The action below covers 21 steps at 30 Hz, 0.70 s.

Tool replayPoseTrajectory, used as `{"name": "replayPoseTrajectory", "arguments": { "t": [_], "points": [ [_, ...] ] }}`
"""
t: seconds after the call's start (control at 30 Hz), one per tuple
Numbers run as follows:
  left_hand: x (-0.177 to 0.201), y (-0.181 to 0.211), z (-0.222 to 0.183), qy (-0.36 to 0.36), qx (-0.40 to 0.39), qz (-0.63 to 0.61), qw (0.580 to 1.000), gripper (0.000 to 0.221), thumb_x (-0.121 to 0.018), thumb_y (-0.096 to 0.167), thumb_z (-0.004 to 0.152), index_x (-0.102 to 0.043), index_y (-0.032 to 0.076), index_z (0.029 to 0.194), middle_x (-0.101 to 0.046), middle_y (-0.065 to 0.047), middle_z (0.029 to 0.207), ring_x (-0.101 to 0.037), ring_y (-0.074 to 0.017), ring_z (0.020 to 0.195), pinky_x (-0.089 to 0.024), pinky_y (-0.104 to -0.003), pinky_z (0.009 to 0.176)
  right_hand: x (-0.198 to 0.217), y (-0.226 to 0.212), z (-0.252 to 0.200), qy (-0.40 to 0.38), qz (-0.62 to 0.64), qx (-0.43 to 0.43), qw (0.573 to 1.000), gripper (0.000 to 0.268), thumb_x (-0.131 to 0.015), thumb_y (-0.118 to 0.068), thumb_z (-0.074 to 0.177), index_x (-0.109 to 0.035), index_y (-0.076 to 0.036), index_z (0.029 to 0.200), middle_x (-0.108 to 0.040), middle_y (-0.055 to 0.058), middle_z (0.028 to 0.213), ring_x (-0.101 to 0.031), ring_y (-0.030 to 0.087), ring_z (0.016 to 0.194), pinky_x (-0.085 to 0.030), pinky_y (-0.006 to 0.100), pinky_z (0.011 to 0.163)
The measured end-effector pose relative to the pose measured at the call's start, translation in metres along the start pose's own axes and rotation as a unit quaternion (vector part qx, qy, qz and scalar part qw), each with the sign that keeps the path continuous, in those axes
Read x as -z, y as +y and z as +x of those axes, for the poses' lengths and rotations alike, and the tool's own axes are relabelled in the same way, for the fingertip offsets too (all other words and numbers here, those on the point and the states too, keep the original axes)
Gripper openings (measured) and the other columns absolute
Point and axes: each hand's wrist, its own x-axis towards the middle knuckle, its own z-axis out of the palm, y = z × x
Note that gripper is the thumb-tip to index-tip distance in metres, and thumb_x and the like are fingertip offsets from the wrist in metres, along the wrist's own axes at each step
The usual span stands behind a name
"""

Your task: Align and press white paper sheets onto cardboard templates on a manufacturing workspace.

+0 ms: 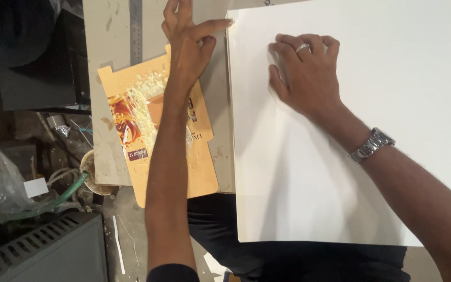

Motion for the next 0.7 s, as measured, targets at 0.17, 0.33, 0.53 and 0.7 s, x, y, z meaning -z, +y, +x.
{"name": "replayPoseTrajectory", "arguments": {
  "t": [0.17, 0.33, 0.53, 0.7],
  "points": [
    [0.015, 0.017, -0.033, -0.015, -0.019, -0.010, 1.000, 0.056, -0.076, -0.008, 0.077, -0.087, 0.035, 0.112, -0.026, -0.009, 0.172, -0.028, -0.0381, 0.153, -0.028, -0.048, 0.123, -0.001, 0.000, -0.001, 0.006, -0.003, 0.007, 1.000, 0.032, -0.064, -0.022, 0.103, -0.065, -0.008, 0.132, -0.064, 0.005, 0.138, -0.051, 0.029, 0.129, -0.032, 0.052, 0.110],
    [0.028, 0.045, -0.081, -0.012, -0.033, -0.015, 0.999, 0.047, -0.084, -0.002, 0.079, -0.086, 0.038, 0.103, -0.023, -0.005, 0.173, -0.029, -0.0372, 0.156, -0.031, -0.046, 0.127, -0.008, 0.007, -0.005, 0.009, 0.000, 0.019, 1.000, 0.032, -0.064, -0.022, 0.103, -0.065, -0.007, 0.132, -0.064, 0.007, 0.139, -0.050, 0.028, 0.131, -0.031, 0.052, 0.112],
    [0.039, 0.080, -0.143, -0.006, -0.041, 0.011, 0.999, 0.033, -0.089, 0.010, 0.085, -0.083, 0.040, 0.099, -0.026, 0.000, 0.172, -0.029, -0.0359, 0.155, -0.035, -0.045, 0.127, -0.006, 0.010, -0.008, 0.023, 0.023, 0.029, 0.999, 0.032, -0.061, -0.019, 0.102, -0.065, -0.007, 0.132, -0.066, 0.005, 0.138, -0.049, 0.025, 0.128, -0.032, 0.051, 0.113],
    [0.056, 0.114, -0.211, -0.032, -0.026, 0.014, 0.999, 0.033, -0.086, 0.008, 0.085, -0.082, 0.035, 0.103, -0.032, -0.006, 0.169, -0.033, -0.0402, 0.150, -0.040, -0.047, 0.120, -0.008, 0.007, -0.007, 0.025, -0.007, 0.042, 0.999, 0.031, -0.061, -0.018, 0.102, -0.066, -0.006, 0.130, -0.067, 0.009, 0.124, -0.056, 0.027, 0.119, -0.035, 0.052, 0.105]
  ]
}}
